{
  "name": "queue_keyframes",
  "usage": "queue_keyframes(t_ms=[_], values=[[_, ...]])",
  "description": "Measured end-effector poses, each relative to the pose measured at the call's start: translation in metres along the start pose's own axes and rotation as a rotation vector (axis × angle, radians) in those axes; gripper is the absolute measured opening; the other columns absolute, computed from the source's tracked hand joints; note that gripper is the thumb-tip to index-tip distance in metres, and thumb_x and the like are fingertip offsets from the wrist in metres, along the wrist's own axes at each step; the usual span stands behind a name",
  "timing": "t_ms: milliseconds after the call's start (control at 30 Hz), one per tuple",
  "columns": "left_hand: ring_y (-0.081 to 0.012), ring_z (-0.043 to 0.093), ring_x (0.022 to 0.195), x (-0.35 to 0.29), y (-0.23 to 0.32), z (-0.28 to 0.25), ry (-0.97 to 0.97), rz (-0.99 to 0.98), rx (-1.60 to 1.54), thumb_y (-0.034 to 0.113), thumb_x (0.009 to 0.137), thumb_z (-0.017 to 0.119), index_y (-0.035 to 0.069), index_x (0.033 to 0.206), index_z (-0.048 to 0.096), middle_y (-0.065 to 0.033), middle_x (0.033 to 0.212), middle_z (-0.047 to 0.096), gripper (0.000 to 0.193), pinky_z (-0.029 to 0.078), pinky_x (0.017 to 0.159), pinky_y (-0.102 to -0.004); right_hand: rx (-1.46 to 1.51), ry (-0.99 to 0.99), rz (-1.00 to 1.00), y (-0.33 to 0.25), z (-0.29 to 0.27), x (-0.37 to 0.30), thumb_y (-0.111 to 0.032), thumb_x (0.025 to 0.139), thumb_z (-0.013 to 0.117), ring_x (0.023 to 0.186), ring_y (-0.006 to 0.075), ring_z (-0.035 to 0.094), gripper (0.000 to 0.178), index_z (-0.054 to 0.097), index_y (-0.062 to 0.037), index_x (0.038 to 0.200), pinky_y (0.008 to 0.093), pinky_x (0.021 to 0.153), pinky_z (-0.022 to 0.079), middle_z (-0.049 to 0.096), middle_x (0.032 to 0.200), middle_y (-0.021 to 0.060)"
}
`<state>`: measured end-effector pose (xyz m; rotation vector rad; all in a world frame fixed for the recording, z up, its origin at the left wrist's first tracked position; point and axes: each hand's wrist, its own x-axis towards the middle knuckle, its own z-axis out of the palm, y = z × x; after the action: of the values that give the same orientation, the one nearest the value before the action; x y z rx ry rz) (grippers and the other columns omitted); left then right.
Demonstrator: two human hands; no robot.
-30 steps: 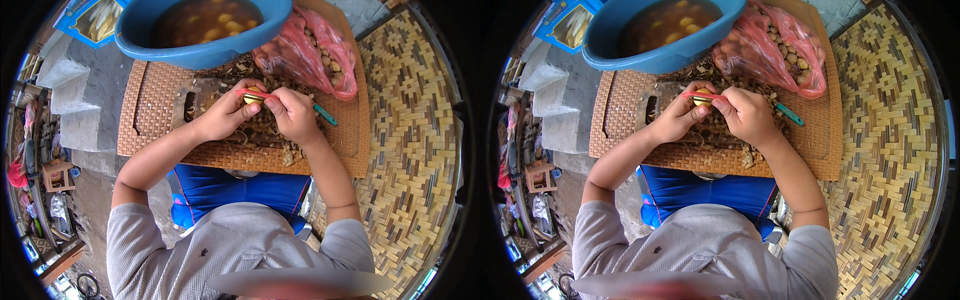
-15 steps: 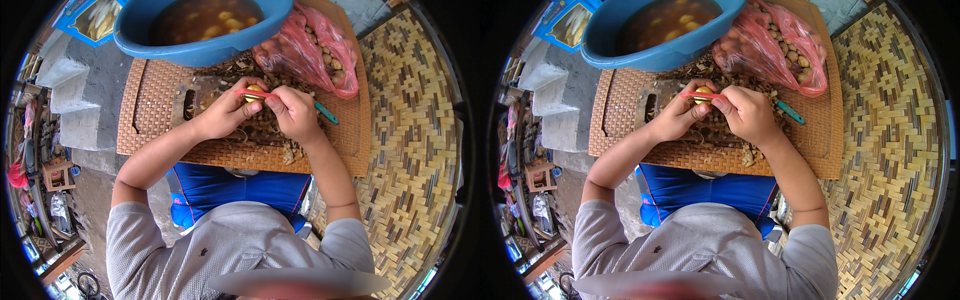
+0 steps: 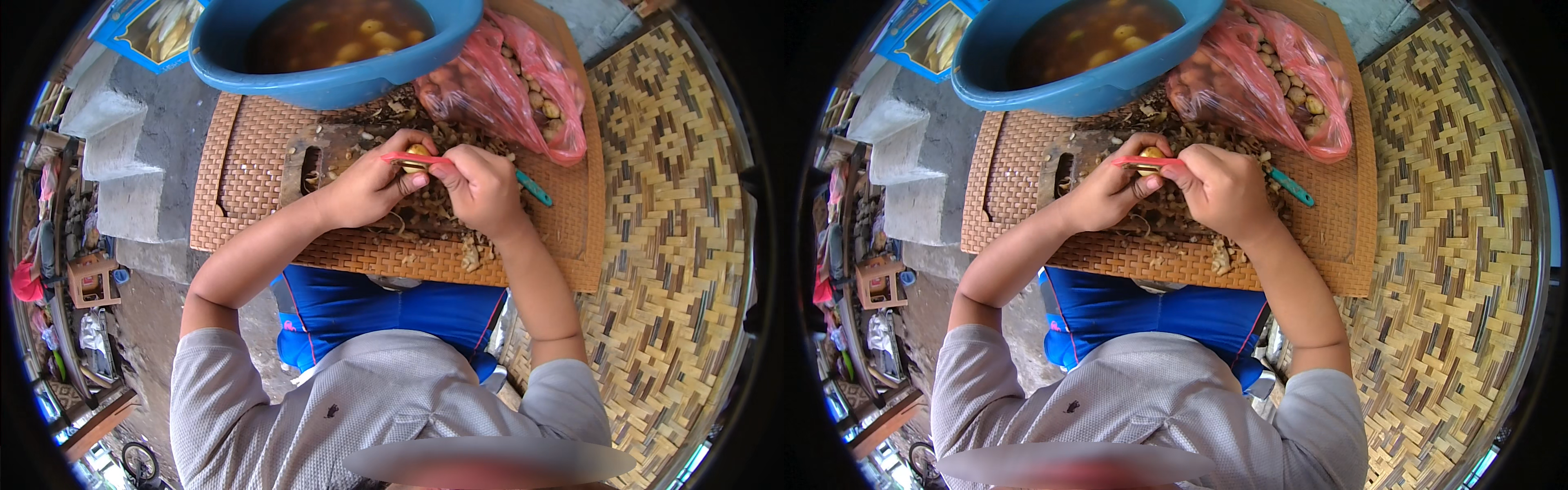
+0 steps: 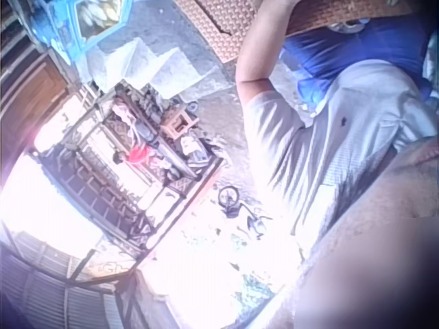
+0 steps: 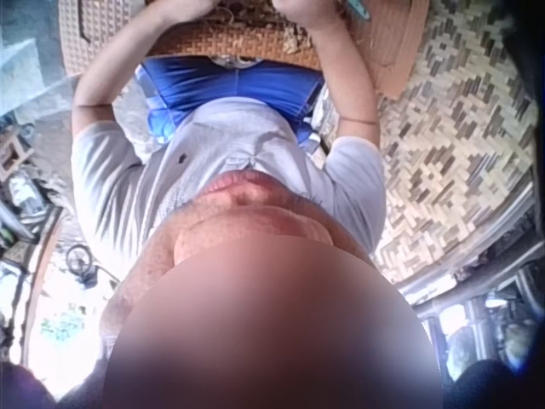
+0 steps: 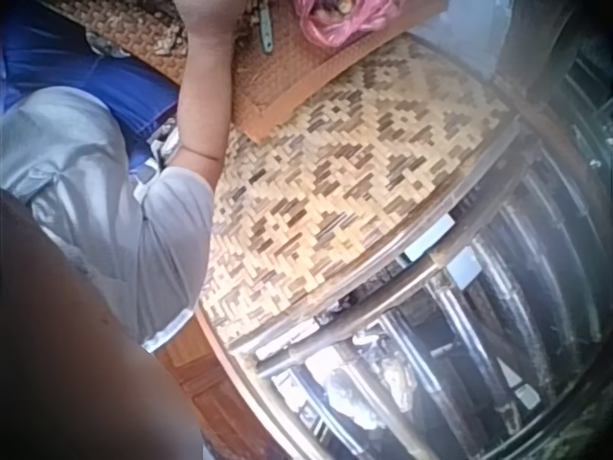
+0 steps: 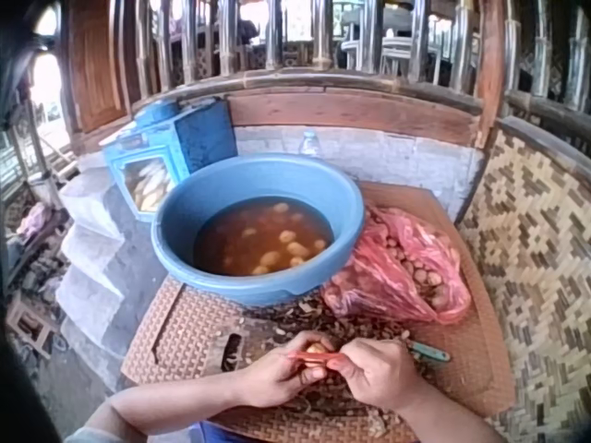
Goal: The person peels small round fruits using a red peeler over a woven tray. After peeling each fruit, they place it into a blue basin filled with water. The person repeats this process for several fruits.
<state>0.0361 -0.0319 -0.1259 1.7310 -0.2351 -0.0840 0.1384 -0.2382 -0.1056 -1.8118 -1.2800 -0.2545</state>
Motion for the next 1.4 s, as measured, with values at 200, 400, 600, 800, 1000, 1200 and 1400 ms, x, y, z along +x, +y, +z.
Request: queue_keyframes(t_ms=[200,400,600,800,1000,1200,1400], values=[[-0.0117,0.056,0.109,-0.001,0.005,0.002,0.000,0.114,0.004,0.017,0.113,0.064,0.005,0.144,0.049,-0.0041,0.122,0.059,0.036,0.049,0.097,-0.0309,0.046,-0.049,-0.004,-0.001,0.000,0.001,-0.028,0.104,0.076,0.060,0.0377,0.063,0.035,0.062,-0.0046,0.082,0.0450,0.053,0.046,0.060,0.070,0.0149],[-0.0151,0.059,0.112,-0.002,0.007,-0.004,0.037,0.047,0.218,0.016,0.112,0.065,0.004,0.145,0.048,-0.0075,0.127,0.061,0.038,0.050,0.099,-0.0330,0.009,-0.035,0.044,0.001,-0.004,0.001,-0.028,0.104,0.075,0.061,0.0377,0.064,0.032,0.064,-0.0045,0.085,0.0452,0.054,0.048,0.062,0.072,0.0151],[-0.0197,0.062,0.116,-0.003,0.005,-0.004,0.068,0.056,0.089,0.014,0.111,0.067,0.003,0.146,0.049,-0.0108,0.131,0.062,0.041,0.051,0.101,-0.0355,0.040,0.007,0.053,0.002,-0.002,0.000,-0.028,0.104,0.075,0.061,0.0383,0.064,0.032,0.064,-0.0041,0.086,0.0449,0.054,0.048,0.062,0.072,0.0154],[-0.0165,0.061,0.120,-0.002,0.006,-0.004,0.006,0.172,0.307,0.013,0.111,0.066,0.002,0.147,0.050,-0.0090,0.135,0.061,0.040,0.052,0.102,-0.0349,0.011,-0.007,0.019,0.002,0.000,-0.002,-0.026,0.104,0.076,0.061,0.0381,0.062,0.033,0.063,-0.0034,0.084,0.0450,0.054,0.048,0.062,0.072,0.0157],[-0.0137,0.059,0.127,-0.001,0.010,-0.001,0.007,0.033,-0.201,0.014,0.111,0.067,0.003,0.156,0.047,-0.0064,0.143,0.060,0.051,0.050,0.106,-0.0337,0.044,-0.005,0.057,0.004,-0.003,-0.002,-0.026,0.104,0.076,0.060,0.0370,0.062,0.034,0.062,-0.0032,0.083,0.0446,0.054,0.047,0.061,0.072,0.0151],[-0.0116,0.057,0.130,0.001,0.007,0.000,0.022,0.018,-0.243,0.022,0.114,0.064,0.004,0.162,0.043,-0.0055,0.144,0.060,0.055,0.048,0.108,-0.0308,0.032,0.017,0.032,0.005,-0.005,-0.001,-0.027,0.104,0.076,0.058,0.0366,0.061,0.035,0.062,-0.0032,0.083,0.0444,0.054,0.046,0.059,0.069,0.0150],[-0.0094,0.056,0.106,0.001,0.000,0.008,0.047,0.042,-0.172,0.023,0.115,0.063,0.004,0.151,0.048,-0.0016,0.120,0.062,0.044,0.048,0.095,-0.0290,0.018,0.012,0.036,0.004,-0.003,0.000,-0.027,0.104,0.076,0.059,0.0368,0.062,0.035,0.061,-0.0040,0.081,0.0449,0.054,0.047,0.059,0.069,0.0150]])
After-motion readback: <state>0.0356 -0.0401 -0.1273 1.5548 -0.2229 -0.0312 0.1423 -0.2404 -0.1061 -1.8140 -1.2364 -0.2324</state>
